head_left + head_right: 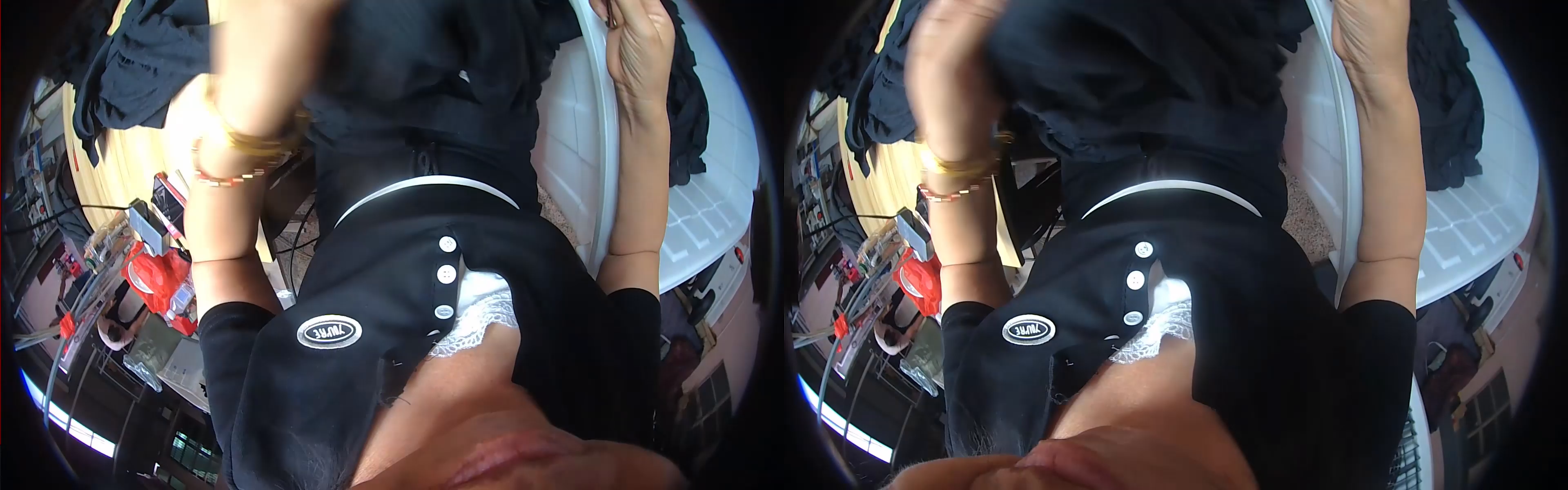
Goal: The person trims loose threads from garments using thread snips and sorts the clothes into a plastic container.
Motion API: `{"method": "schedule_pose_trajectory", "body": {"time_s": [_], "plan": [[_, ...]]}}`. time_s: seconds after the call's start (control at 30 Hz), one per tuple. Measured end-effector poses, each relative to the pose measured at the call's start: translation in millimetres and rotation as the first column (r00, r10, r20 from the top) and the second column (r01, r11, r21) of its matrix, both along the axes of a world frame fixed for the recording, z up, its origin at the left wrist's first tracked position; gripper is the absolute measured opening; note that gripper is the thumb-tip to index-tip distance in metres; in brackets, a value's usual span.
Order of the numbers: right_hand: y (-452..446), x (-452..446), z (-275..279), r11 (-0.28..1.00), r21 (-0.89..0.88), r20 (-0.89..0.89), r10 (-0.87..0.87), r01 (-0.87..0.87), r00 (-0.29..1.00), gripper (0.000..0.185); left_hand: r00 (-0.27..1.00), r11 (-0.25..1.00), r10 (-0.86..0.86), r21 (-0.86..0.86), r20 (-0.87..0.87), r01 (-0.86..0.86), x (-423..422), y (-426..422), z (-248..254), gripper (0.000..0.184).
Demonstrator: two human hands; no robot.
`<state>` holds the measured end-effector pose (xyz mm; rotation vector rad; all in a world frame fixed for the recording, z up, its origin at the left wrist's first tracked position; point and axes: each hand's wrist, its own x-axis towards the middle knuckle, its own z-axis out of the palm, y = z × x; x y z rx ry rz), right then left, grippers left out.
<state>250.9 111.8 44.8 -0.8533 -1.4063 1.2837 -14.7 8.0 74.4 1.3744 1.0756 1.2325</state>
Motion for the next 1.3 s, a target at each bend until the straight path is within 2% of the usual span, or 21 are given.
{"method": "schedule_pose_trajectory", "body": {"time_s": [0.07, 0.1, 0.13, 0.17, 0.2, 0.23, 0.27, 0.3, 0.37, 0.43, 0.47, 0.53, 0.57, 0.63, 0.73, 0.8, 0.83, 0.9, 1.0, 1.17, 1.3], "plan": [[3.9, -2.7, -0.5, 0.998, -0.035, -0.01, -0.06, 0.059, 0.998, 0.027, 0.951, 0.997, 0.005, 0.072, 0.31, -0.029, -34.5, 14.8, 17.4, 0.029], [3.4, -3.2, -2.1, 0.999, -0.004, -0.042, -0.04, 0.04, 0.998, 0.027, 0.923, 0.993, -0.009, 0.111, 0.384, -0.037, -48.4, 23.5, 19.9, 0.033], [1.4, -3.1, -4.9, 0.999, 0.028, -0.075, -0.021, 0.024, 0.997, 0.027, 0.934, 0.987, 0.019, 0.142, 0.356, -0.074, -56.6, 30.4, 18.6, 0.038], [1.5, -1.4, -6.9, 0.998, 0.06, -0.108, -0.002, 0.008, 0.994, 0.026, 0.969, 0.974, 0.137, 0.15, 0.205, -0.169, -57.5, 34.0, 12.4, 0.043], [9.7, 7.6, -9.5, 0.998, -0.033, -0.02, -0.047, 0.046, 0.999, 0.027, 0.965, 0.952, 0.256, 0.161, 0.048, -0.26, -58.3, 37.6, 6.3, 0.05], [5.4, 0.4, -6.8, 0.996, -0.007, -0.002, -0.089, 0.089, 0.996, 0.027, 0.885, 0.896, 0.433, 0.189, -0.17, -0.402, -50.7, 33.7, -6.8, 0.058], [-3.9, -8.7, -1.6, 0.991, 0.018, 0.012, -0.135, 0.134, 0.991, 0.027, 0.898, 0.919, 0.395, 0.105, -0.196, -0.381, -66.1, 29.7, -24.2, 0.068], [-9.9, -14.6, -0.1, 0.982, 0.04, 0.028, -0.184, 0.183, 0.983, 0.027, 0.894, 0.926, 0.377, 0.077, -0.244, -0.369, -66.3, 20.1, -28.4, 0.065], [-8.6, -8.9, -3.3, 0.992, 0.087, 0.088, -0.096, 0.089, 0.992, 0.026, 0.893, 0.907, 0.408, -0.027, -0.188, -0.42, -53.2, -3.5, -22.0, 0.061], [-15.6, -13.7, 4.4, 0.995, 0.051, 0.149, -0.097, 0.09, 0.984, 0.026, 0.858, 0.863, 0.505, 0.04, -0.097, -0.503, -22.8, -35.9, -5.7, 0.045], [-14.2, -15.5, 0.2, 0.996, 0.055, 0.123, -0.076, 0.07, 0.989, 0.025, 0.923, 0.924, 0.38, 0.063, -0.063, -0.376, -18.2, -56.5, 7.3, 0.038], [-8.3, -14.7, -8.5, 0.997, 0.071, 0.094, -0.043, 0.036, 0.995, 0.024, 0.953, 0.941, 0.084, 0.291, 0.29, -0.172, -3.1, -70.9, 15.5, 0.029], [-7.5, -14.9, -11.0, 0.997, 0.08, 0.077, -0.028, 0.022, 0.997, 0.024, 0.901, 0.914, -0.127, 0.403, 0.415, -0.057, 4.4, -77.9, 19.7, 0.025], [-13.6, -16.4, -4.8, 0.997, 0.041, 0.114, -0.066, 0.061, 0.991, 0.023, 0.746, 0.863, -0.381, 0.499, 0.546, 0.076, 10.6, -92.7, 40.1, 0.017], [-13.0, -12.1, -1.2, 0.999, 0.017, 0.169, -0.046, 0.044, 0.985, 0.023, 0.612, 0.892, -0.401, 0.444, 0.682, 0.091, 16.5, -126.2, 53.2, 0.024], [-16.6, -22.3, -6.0, 0.988, 0.114, 0.198, -0.122, 0.101, 0.973, 0.023, 0.564, 0.863, -0.384, 0.502, 0.731, -0.063, 42.9, -120.7, 44.7, 0.028], [-13.7, -17.8, -5.3, 0.996, 0.053, 0.183, -0.086, 0.078, 0.979, 0.024, 0.562, 0.787, -0.4, 0.585, 0.725, -0.195, 53.2, -115.7, 40.6, 0.029], [-10.4, -9.1, -7.7, 0.999, -0.002, 0.147, -0.039, 0.039, 0.988, 0.024, 0.618, 0.823, -0.45, 0.568, 0.645, 0.006, 36.7, -118.7, 43.2, 0.027], [-6.6, -3.5, -0.6, 0.996, -0.023, 0.089, 0.091, -0.09, 0.992, 0.025, 0.665, 0.835, -0.408, 0.55, 0.626, -0.006, 36.1, -124.1, 47.2, 0.027], [-4.7, -4.7, -3.7, 0.997, -0.017, 0.086, 0.075, -0.074, 0.993, 0.025, 0.793, 0.79, -0.252, 0.591, 0.555, -0.162, 41.0, -130.6, 45.5, 0.031], [-4.9, -4.9, 0.1, 0.994, -0.031, 0.102, 0.103, -0.101, 0.989, 0.025, 0.765, 0.714, -0.137, 0.598, 0.629, -0.364, 61.2, -126.4, 46.4, 0.033]]}}
